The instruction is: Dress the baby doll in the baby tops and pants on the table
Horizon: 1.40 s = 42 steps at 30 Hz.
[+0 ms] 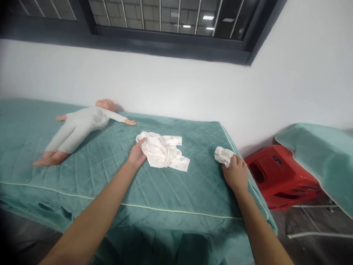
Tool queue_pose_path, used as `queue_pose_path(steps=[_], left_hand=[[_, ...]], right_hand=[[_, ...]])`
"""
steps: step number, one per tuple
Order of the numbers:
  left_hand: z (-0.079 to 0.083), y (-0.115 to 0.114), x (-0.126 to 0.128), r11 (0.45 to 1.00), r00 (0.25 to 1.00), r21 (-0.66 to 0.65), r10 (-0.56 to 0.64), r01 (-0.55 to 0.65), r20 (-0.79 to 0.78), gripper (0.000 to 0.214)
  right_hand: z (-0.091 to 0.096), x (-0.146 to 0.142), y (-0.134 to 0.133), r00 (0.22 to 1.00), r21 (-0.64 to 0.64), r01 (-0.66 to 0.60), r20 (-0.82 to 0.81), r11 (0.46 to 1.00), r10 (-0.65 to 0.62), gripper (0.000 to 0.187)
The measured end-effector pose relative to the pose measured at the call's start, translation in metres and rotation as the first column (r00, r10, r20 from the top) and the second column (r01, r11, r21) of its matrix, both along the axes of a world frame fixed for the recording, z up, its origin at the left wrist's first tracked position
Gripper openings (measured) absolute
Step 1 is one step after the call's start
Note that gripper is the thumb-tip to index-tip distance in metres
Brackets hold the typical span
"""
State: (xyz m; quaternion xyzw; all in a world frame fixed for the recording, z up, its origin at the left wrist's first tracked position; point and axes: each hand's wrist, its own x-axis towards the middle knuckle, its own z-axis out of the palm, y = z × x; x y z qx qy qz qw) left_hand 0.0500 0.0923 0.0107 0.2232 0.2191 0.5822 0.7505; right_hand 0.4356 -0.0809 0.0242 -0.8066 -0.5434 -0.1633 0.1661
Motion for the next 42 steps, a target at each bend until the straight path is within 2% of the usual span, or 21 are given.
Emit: queue_pose_path(steps=[4,8,15,17,20,21,23,24,25,26,27,28,29,30,31,33,35,38,40,42], left_hand=[[0.003,-0.003,-0.001,1.0,1.0,-0.004,0.007,-0.007,-0.015,0.035],[0.008,-0.012,-0.005,1.0,1.0,0.006,0.009,-0.009,-0.01,0.037],[0.009,-0.035,-0.019,0.998,0.998,0.045,0.042,-0.04,-0.05,0.039],[0.01,-0.039,-0.021,0.998,0.996,0.046,0.056,-0.053,-0.068,0.041],[0.02,-0.042,-0.017,0.99,0.977,0.021,0.143,-0.141,-0.158,0.041],[0.028,-0.043,-0.015,0.984,0.961,0.021,0.178,-0.177,-0.21,0.04],[0.051,-0.045,-0.012,0.98,0.922,0.082,0.2,-0.183,-0.33,0.038],[0.068,-0.047,-0.01,0.98,0.901,0.146,0.185,-0.138,-0.391,0.036],[0.087,-0.05,-0.009,0.972,0.878,0.236,0.134,-0.024,-0.46,0.035],[0.108,-0.054,-0.009,0.936,0.832,0.326,0.075,0.131,-0.55,0.032],[0.131,-0.058,-0.01,0.868,0.761,0.402,0.045,0.29,-0.647,0.028],[0.154,-0.063,-0.012,0.791,0.679,0.457,0.074,0.406,-0.731,0.024],[0.177,-0.069,-0.016,0.73,0.609,0.508,0.159,0.458,-0.777,0.019],[0.198,-0.075,-0.02,0.696,0.558,0.553,0.259,0.458,-0.788,0.017],[0.217,-0.081,-0.025,0.675,0.509,0.576,0.331,0.461,-0.795,0.016],[0.244,-0.092,-0.039,0.632,0.414,0.562,0.385,0.533,-0.825,0.019],[0.255,-0.099,-0.053,0.613,0.319,0.571,0.479,0.546,-0.818,0.022],[0.246,-0.101,-0.073,0.623,0.128,0.633,0.659,0.459,-0.741,0.02],[0.232,-0.098,-0.084,0.619,0.008,0.678,0.736,0.396,-0.677,0.021],[0.221,-0.094,-0.093,0.599,-0.071,0.725,0.785,0.339,-0.616,0.024]], right_hand=[[-0.002,-0.002,-0.003,1.0,0.085,0.023,-0.006,0.996,-0.022,0.065],[0.009,0.001,-0.001,1.0,0.168,0.016,0.006,0.986,-0.017,0.079],[0.044,0.014,0.007,0.996,0.039,0.015,-0.088,0.999,-0.011,0.094],[0.048,0.009,0.011,0.996,0.075,-0.039,-0.074,0.996,0.044,0.092],[0.055,-0.019,0.022,0.967,0.112,-0.236,-0.073,0.965,0.245,0.086],[0.059,-0.035,0.028,0.937,0.103,-0.327,-0.097,0.939,0.336,0.085],[0.077,-0.075,0.042,0.826,0.083,-0.518,-0.211,0.851,0.523,0.085],[0.091,-0.097,0.049,0.751,0.066,-0.605,-0.286,0.794,0.596,0.085],[0.108,-0.12,0.056,0.668,0.054,-0.684,-0.355,0.728,0.654,0.086],[0.127,-0.143,0.063,0.581,0.073,-0.751,-0.4,0.656,0.709,0.085],[0.148,-0.165,0.068,0.486,0.109,-0.811,-0.422,0.575,0.765,0.084],[0.169,-0.184,0.073,0.399,0.136,-0.858,-0.431,0.495,0.81,0.08],[0.188,-0.201,0.076,0.328,0.131,-0.898,-0.438,0.42,0.837,0.074],[0.206,-0.214,0.079,0.282,0.103,-0.927,-0.442,0.36,0.852,0.064],[0.22,-0.225,0.08,0.271,0.072,-0.94,-0.44,0.334,0.856,0.052],[0.24,-0.236,0.081,0.324,0.02,-0.932,-0.398,0.361,0.858,0.031],[0.251,-0.238,0.078,0.396,-0.023,-0.91,-0.341,0.413,0.853,0.023],[0.261,-0.234,0.07,0.485,-0.059,-0.871,-0.264,0.488,0.834,0.031],[0.265,-0.23,0.064,0.568,-0.092,-0.822,-0.198,0.561,0.799,0.035],[0.267,-0.225,0.057,0.661,-0.149,-0.748,-0.085,0.647,0.745,0.036]])
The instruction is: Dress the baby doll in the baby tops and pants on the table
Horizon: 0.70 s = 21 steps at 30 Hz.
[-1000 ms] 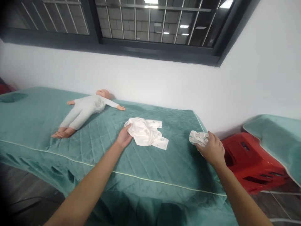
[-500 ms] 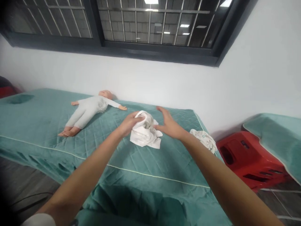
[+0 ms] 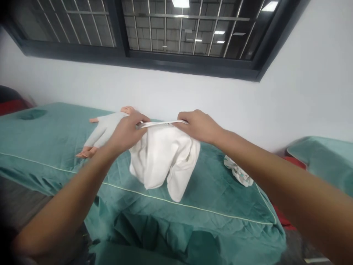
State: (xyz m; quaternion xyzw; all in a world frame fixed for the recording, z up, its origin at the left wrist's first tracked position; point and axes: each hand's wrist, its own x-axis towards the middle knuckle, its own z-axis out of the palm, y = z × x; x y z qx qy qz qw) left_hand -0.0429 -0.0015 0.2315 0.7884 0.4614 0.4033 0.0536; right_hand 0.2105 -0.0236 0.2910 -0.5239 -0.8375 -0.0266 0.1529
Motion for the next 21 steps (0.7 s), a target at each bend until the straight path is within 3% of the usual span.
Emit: queue_pose_path(steps=[3,6,11,16,19,21], left_hand=[[-0.008,0.005,-0.01,0.994,0.996,0.075,0.082,-0.083,0.022,0.026],[-0.012,0.009,-0.019,0.993,0.993,0.087,0.072,-0.08,0.096,0.027],[-0.03,0.017,-0.033,0.99,0.966,-0.007,0.142,-0.144,0.216,0.024],[-0.039,0.03,-0.038,0.945,0.945,-0.058,0.318,-0.322,-0.071,0.026],[-0.049,0.05,-0.031,0.934,0.942,-0.16,0.295,-0.319,-0.159,0.032],[-0.065,0.065,-0.02,0.926,0.947,-0.215,0.279,-0.309,-0.161,0.033]], right_hand=[[-0.004,0.011,-0.008,0.972,0.109,0.121,0.187,0.987,-0.14,0.031],[-0.014,0.03,-0.015,0.95,0.159,0.164,0.24,0.974,-0.199,0.032],[-0.032,0.065,-0.029,0.967,0.045,0.251,-0.053,0.967,-0.249,0.028],[-0.045,0.085,-0.03,0.844,-0.122,0.434,-0.292,0.893,-0.45,0.016],[-0.058,0.097,-0.011,0.823,-0.199,0.47,-0.252,0.86,-0.508,0.019],[-0.078,0.103,0.007,0.852,-0.217,0.456,-0.175,0.863,-0.494,0.023]])
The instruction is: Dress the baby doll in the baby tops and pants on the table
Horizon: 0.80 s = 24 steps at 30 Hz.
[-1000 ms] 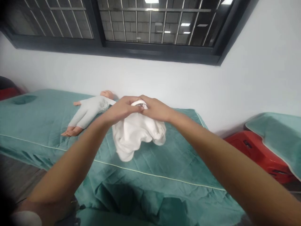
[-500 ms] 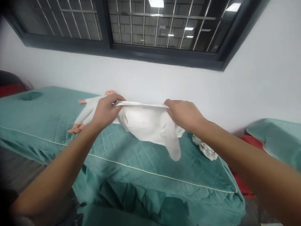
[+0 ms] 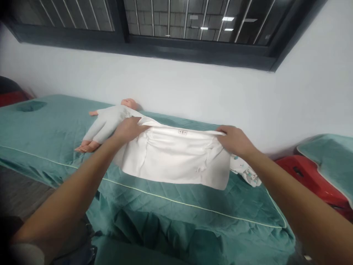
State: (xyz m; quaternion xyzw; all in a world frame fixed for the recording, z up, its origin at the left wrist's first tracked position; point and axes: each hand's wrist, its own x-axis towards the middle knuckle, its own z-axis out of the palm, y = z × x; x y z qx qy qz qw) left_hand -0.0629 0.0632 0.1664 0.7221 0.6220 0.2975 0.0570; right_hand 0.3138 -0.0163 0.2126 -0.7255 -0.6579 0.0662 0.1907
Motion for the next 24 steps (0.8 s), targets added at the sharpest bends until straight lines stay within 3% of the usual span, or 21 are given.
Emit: queue_pose_path(steps=[3,5,6,8,10,12,14,18,21,24], left_hand=[[-0.039,0.01,0.03,0.999,0.999,0.04,0.035,-0.034,-0.014,0.024],[-0.07,0.005,0.056,0.998,0.999,0.045,-0.048,0.048,0.005,0.027],[-0.085,0.0,0.07,0.992,0.99,0.029,-0.126,0.125,0.067,0.028],[-0.112,-0.011,0.093,0.952,0.925,-0.013,-0.294,0.306,0.24,0.029],[-0.131,-0.017,0.109,0.939,0.876,-0.062,-0.29,0.338,0.385,0.026],[-0.141,-0.015,0.116,0.949,0.872,-0.097,-0.232,0.3,0.43,0.023],[-0.144,-0.008,0.118,0.962,0.888,-0.11,-0.181,0.249,0.423,0.024],[-0.144,0.005,0.123,0.98,0.913,-0.124,-0.096,0.157,0.397,0.032],[-0.146,0.002,0.128,0.989,0.967,-0.118,-0.053,0.085,0.249,0.036],[-0.15,-0.006,0.125,0.992,0.991,-0.109,-0.046,0.06,0.123,0.037]], right_hand=[[-0.052,-0.008,0.022,0.998,-0.023,-0.01,0.063,1.0,0.012,0.038],[-0.095,-0.027,0.027,0.995,0.036,-0.005,0.099,0.999,0.001,0.048],[-0.117,-0.04,0.026,0.995,0.055,-0.028,0.102,0.998,0.022,0.05],[-0.154,-0.068,0.02,0.983,0.149,-0.183,0.045,0.972,0.178,0.053],[-0.177,-0.092,0.014,0.975,0.164,-0.211,-0.038,0.964,0.22,0.053],[-0.185,-0.107,0.013,0.991,0.106,-0.123,-0.047,0.987,0.128,0.051],[-0.181,-0.113,0.019,1.0,0.0,-0.012,0.001,1.0,0.012,0.05],[-0.167,-0.119,0.044,0.991,-0.186,0.129,0.052,0.974,-0.121,0.053],[-0.168,-0.127,0.058,0.981,-0.183,0.192,0.059,0.964,-0.185,0.057],[-0.179,-0.133,0.059,0.977,-0.098,0.205,0.081,0.974,-0.198,0.055]])
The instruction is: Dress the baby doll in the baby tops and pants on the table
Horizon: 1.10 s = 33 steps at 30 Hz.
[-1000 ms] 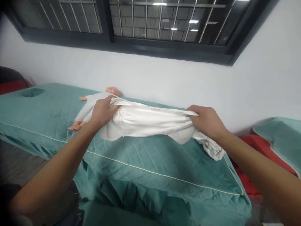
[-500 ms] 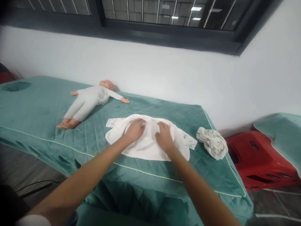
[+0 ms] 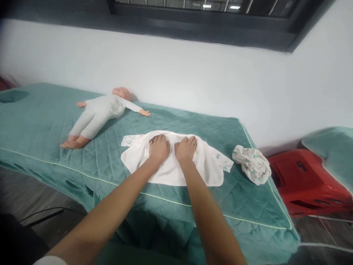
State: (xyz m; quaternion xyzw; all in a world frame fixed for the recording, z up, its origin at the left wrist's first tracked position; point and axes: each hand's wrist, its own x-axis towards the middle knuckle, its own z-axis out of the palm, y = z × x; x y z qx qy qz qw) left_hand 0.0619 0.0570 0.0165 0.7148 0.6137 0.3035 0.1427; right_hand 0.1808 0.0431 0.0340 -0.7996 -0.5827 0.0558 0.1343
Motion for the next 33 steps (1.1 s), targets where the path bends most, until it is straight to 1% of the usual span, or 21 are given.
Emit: queue_pose_path(steps=[1,3,5,7,11,13,16,20,22,26,29,32,33], left_hand=[[-0.001,-0.002,-0.003,1.0,1.0,0.005,-0.002,0.002,-0.002,0.037],[-0.004,-0.003,-0.008,1.0,0.999,0.019,-0.001,0.0,0.046,0.036],[-0.005,-0.003,-0.011,0.999,0.992,0.042,0.012,-0.017,0.125,0.036],[-0.005,-0.003,-0.011,0.998,0.99,0.052,0.031,-0.039,0.137,0.039],[0.003,-0.008,-0.01,0.997,0.999,0.066,0.047,-0.046,-0.012,0.043],[0.007,-0.012,-0.01,0.994,0.998,0.103,0.045,-0.041,-0.034,0.043],[0.01,-0.016,-0.011,0.989,0.998,0.141,0.046,-0.038,-0.05,0.046],[0.011,-0.016,-0.011,0.989,0.993,0.137,0.064,-0.05,-0.097,0.046],[0.011,-0.016,-0.011,0.989,0.986,0.118,0.099,-0.083,-0.131,0.042],[0.014,-0.016,-0.01,0.985,0.963,0.081,0.168,-0.154,-0.212,0.037],[0.015,-0.016,-0.01,0.983,0.952,0.052,0.185,-0.178,-0.243,0.037],[0.018,-0.012,-0.008,0.981,0.944,0.004,0.188,-0.194,-0.271,0.039],[0.019,-0.009,-0.007,0.98,0.942,-0.011,0.185,-0.196,-0.279,0.041]], right_hand=[[-0.004,-0.001,-0.001,1.0,0.037,-0.009,0.017,0.999,0.008,0.054],[-0.01,-0.001,-0.005,0.999,0.098,-0.016,0.043,0.995,0.012,0.055],[-0.012,0.001,-0.008,0.999,0.115,-0.002,0.044,0.993,-0.004,0.06],[-0.012,0.003,-0.013,0.999,0.116,0.008,0.035,0.993,-0.012,0.061],[-0.01,0.004,-0.025,0.997,0.139,-0.063,0.043,0.988,0.057,0.052],[-0.01,0.004,-0.029,0.995,0.146,-0.092,0.058,0.985,0.084,0.052],[-0.009,0.004,-0.029,0.997,0.137,-0.049,0.058,0.989,0.041,0.058],[-0.006,0.003,-0.019,1.0,0.129,0.028,0.005,0.991,-0.029,0.067],[-0.005,0.003,-0.015,0.999,0.164,0.039,-0.013,0.986,-0.037,0.068],[-0.006,0.004,-0.014,1.0,0.32,0.008,0.006,0.947,-0.011,0.067],[-0.007,0.003,-0.018,1.0,0.392,0.006,0.0,0.92,-0.007,0.057],[-0.005,0.003,-0.02,0.999,0.411,0.048,-0.023,0.91,-0.042,0.037],[-0.004,0.004,-0.021,0.998,0.407,0.059,-0.027,0.912,-0.053,0.033]])
